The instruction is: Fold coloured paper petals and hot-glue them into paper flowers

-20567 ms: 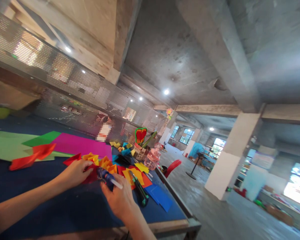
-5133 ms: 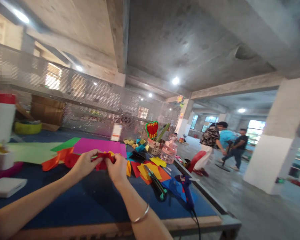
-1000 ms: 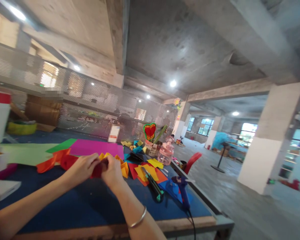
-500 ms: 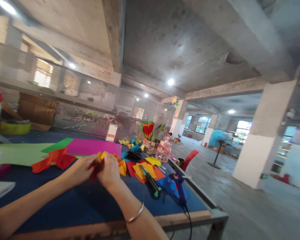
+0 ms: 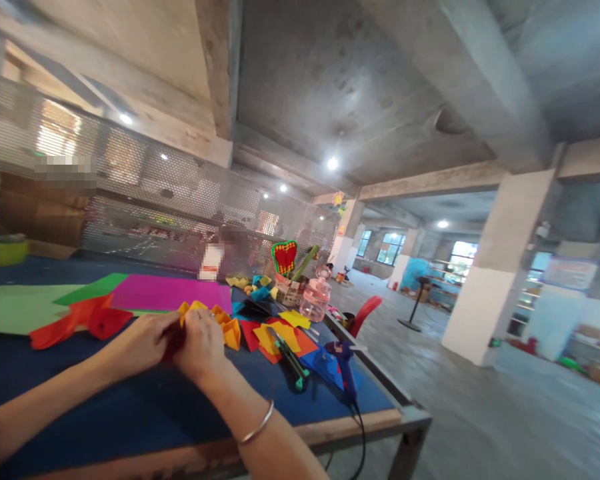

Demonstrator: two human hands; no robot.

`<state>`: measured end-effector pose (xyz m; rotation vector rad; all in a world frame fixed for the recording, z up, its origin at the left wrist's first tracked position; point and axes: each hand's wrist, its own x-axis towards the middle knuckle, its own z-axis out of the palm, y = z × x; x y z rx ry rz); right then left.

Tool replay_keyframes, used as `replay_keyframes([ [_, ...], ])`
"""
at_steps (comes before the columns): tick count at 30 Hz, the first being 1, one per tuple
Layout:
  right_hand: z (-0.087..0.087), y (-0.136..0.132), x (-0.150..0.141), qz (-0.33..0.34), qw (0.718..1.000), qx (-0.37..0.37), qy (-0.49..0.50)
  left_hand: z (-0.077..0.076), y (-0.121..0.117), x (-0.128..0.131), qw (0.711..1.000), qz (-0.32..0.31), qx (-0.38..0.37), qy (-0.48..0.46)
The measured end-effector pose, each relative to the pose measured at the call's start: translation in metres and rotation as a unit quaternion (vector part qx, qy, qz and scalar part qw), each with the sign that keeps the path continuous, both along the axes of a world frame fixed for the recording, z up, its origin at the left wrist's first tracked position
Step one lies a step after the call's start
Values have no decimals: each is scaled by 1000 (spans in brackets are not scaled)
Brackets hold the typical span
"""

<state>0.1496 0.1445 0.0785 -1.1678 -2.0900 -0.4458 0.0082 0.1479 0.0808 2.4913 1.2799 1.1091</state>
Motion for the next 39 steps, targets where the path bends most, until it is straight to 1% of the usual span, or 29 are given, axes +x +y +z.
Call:
replay_keyframes([
  [4,1,-2,0,8,1000,9,-1,-1,-7,3,1000,5,25,11],
  [8,5,-2,5,29,1000,-7,8,0,-9,4,999,-2,41,29],
  [10,7,-1,6,49,997,-24,45,2,-7,3,999,14,46,16],
  [12,9,1,5,66,989,-45,126,4,-3,1,997,57,48,-16],
  [14,7,4,3,80,968,-81,223,7,1,-1,991,109,43,-63],
  [15,5,7,2,87,954,-113,264,8,3,-2,987,129,40,-88],
  [18,-4,15,-3,104,900,-235,351,9,5,-2,976,151,42,-150],
  [19,-6,18,-4,109,880,-265,377,10,4,-1,973,154,45,-163],
  [20,-8,20,-6,115,863,-281,403,10,3,0,971,157,49,-174],
  [21,-8,21,-6,119,851,-281,427,11,2,1,968,161,52,-183],
  [22,-8,21,-7,121,846,-269,444,11,0,3,966,164,51,-192],
  [23,-6,20,-7,117,849,-248,452,11,-2,4,965,164,48,-200],
  [24,-3,19,-6,106,858,-223,450,11,-3,6,964,162,41,-205],
  [26,2,17,-3,74,885,-182,422,11,-3,8,967,152,14,-204],
  [28,7,14,1,52,907,-171,380,8,0,8,972,136,-17,-190],
  [30,9,13,4,54,921,-176,344,6,6,7,977,96,-35,-188],
  [33,7,13,6,89,938,-180,284,4,12,4,978,13,-36,-205],
  [34,6,13,6,98,943,-179,263,4,13,2,978,-1,-39,-203],
  [36,5,13,6,106,952,-175,229,5,13,0,980,8,-46,-194],
  [39,5,14,7,122,953,-170,221,7,13,-3,978,49,-40,-200],
])
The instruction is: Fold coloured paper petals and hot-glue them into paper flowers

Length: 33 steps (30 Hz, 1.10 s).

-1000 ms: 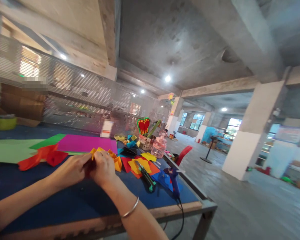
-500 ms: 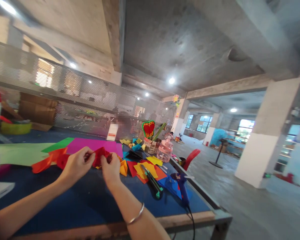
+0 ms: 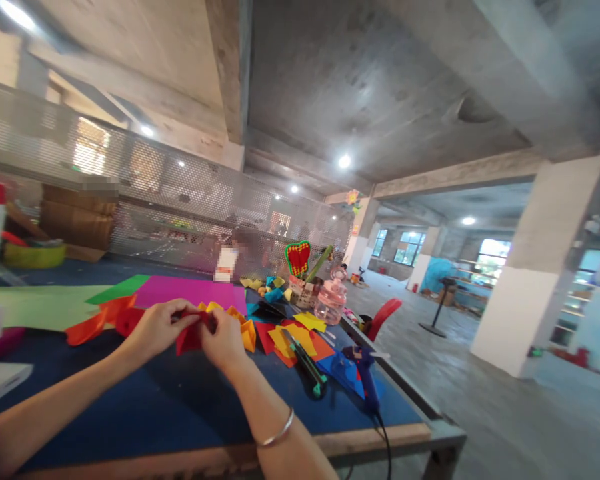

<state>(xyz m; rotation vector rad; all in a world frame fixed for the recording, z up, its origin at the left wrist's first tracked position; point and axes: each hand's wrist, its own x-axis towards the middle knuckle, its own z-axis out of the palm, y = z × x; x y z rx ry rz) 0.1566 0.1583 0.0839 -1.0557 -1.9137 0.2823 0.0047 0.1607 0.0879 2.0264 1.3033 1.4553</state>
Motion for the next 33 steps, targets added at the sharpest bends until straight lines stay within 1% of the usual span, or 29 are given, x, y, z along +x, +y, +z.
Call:
replay_keyframes([
  [4,3,1,2,40,999,8,15,0,2,-2,999,34,13,-31],
  [8,2,3,2,76,995,-6,67,-1,4,-3,998,40,23,-50],
  [10,1,4,1,80,993,-15,88,-2,3,-3,998,33,24,-54],
  [15,1,1,-1,63,991,-21,117,-2,1,-2,998,24,31,-50],
  [17,3,-1,-1,60,991,-22,121,-1,1,-2,998,14,28,-54],
  [19,5,-4,-1,55,990,-20,125,0,2,-1,998,-7,8,-64],
  [21,6,-5,-1,53,990,-20,131,0,2,0,994,-48,-29,-91],
  [23,8,-6,-1,54,988,-24,141,1,3,1,984,-93,-68,-132],
  [25,8,-7,-1,56,987,-24,149,1,3,2,973,-119,-95,-172],
  [28,8,-6,-1,51,986,-21,155,2,2,2,966,-128,-106,-200],
  [31,9,-7,-1,51,986,-24,157,3,0,2,967,-122,-105,-198],
  [33,10,-8,-2,64,984,-22,162,4,-1,2,969,-114,-97,-197],
])
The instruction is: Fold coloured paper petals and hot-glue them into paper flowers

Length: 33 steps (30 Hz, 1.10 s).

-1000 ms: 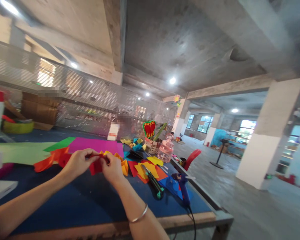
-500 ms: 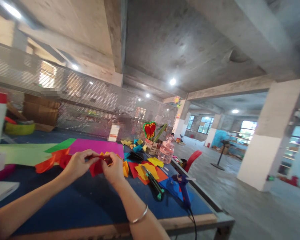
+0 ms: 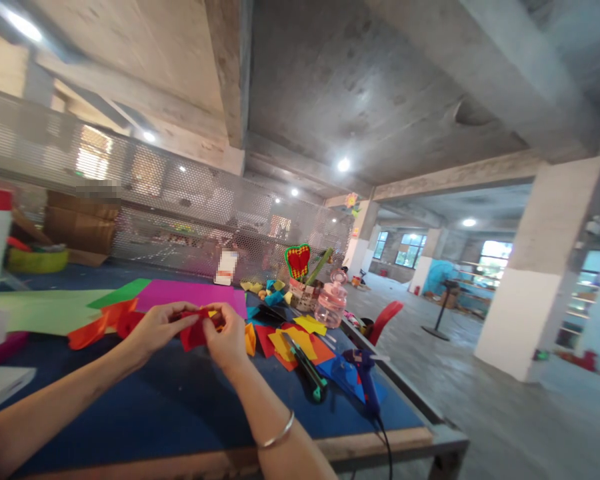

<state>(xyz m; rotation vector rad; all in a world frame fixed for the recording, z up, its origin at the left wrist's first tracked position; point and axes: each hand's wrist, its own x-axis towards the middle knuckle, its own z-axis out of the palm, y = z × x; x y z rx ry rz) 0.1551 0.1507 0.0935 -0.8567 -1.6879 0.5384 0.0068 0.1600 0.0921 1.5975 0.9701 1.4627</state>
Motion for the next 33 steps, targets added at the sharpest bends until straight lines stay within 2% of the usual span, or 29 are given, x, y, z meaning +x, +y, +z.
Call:
replay_keyframes([
  [9,-2,4,1,50,998,3,49,8,-10,4,998,-45,-35,-28],
  [15,4,-1,-1,70,996,-28,58,10,-11,3,999,-25,0,-26],
  [18,6,-3,-1,66,996,-29,50,10,-13,3,999,-21,-13,-32],
  [26,6,-2,6,47,996,58,-50,20,-24,0,977,-89,-162,-102],
  [29,6,-2,9,33,990,101,-95,22,-26,0,969,-118,-181,-117],
  [33,6,-4,10,22,978,154,-142,17,-24,1,970,-114,-182,-116],
])
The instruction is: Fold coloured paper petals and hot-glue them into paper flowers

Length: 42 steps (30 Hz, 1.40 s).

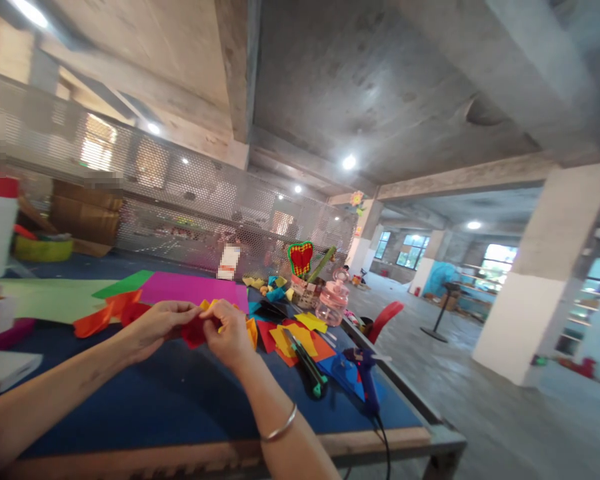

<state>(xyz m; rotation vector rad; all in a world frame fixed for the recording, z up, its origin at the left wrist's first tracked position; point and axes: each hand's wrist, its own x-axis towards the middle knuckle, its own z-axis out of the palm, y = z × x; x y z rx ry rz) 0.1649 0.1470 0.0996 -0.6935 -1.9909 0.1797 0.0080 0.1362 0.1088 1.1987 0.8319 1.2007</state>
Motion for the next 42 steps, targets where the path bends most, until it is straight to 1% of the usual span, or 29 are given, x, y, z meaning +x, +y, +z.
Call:
replay_keyframes([
  [2,0,-2,-1,-8,1000,8,1,-2,2,0,1000,5,14,5],
  [5,-1,-4,-4,-37,999,-12,16,-4,5,1,997,28,51,40],
  [7,-3,-5,-6,-39,998,-36,29,-5,8,0,991,50,94,80],
  [9,-4,-4,-8,-27,996,-64,49,-8,12,0,976,89,150,129],
  [11,-6,-2,-10,-17,992,-97,74,-11,16,-1,949,150,207,187],
  [13,-7,0,-11,-8,986,-131,100,-13,18,-2,913,212,249,242],
  [15,-8,2,-12,7,979,-164,121,-15,17,-3,884,249,277,282],
  [18,-6,3,-14,19,968,-206,145,-15,13,-3,845,272,327,325],
  [21,-4,2,-15,6,966,-216,144,-15,11,-2,807,272,389,351],
  [23,-4,1,-15,-1,970,-202,133,-16,11,-1,796,263,411,358],
  [26,-4,-1,-13,-27,982,-159,103,-17,10,-1,794,248,429,353],
  [31,-2,-6,-9,-52,994,-84,46,-16,8,0,810,230,426,332],
  [33,-2,-7,-8,-78,996,-35,10,-16,7,1,819,222,420,321],
  [37,-3,-7,-7,-149,983,76,-76,-16,7,1,834,216,402,310],
  [39,-5,-7,-6,-174,972,105,-119,-17,8,1,833,220,386,331],
  [42,-9,-5,-5,-202,954,129,-180,-17,9,-1,827,210,359,378],
])
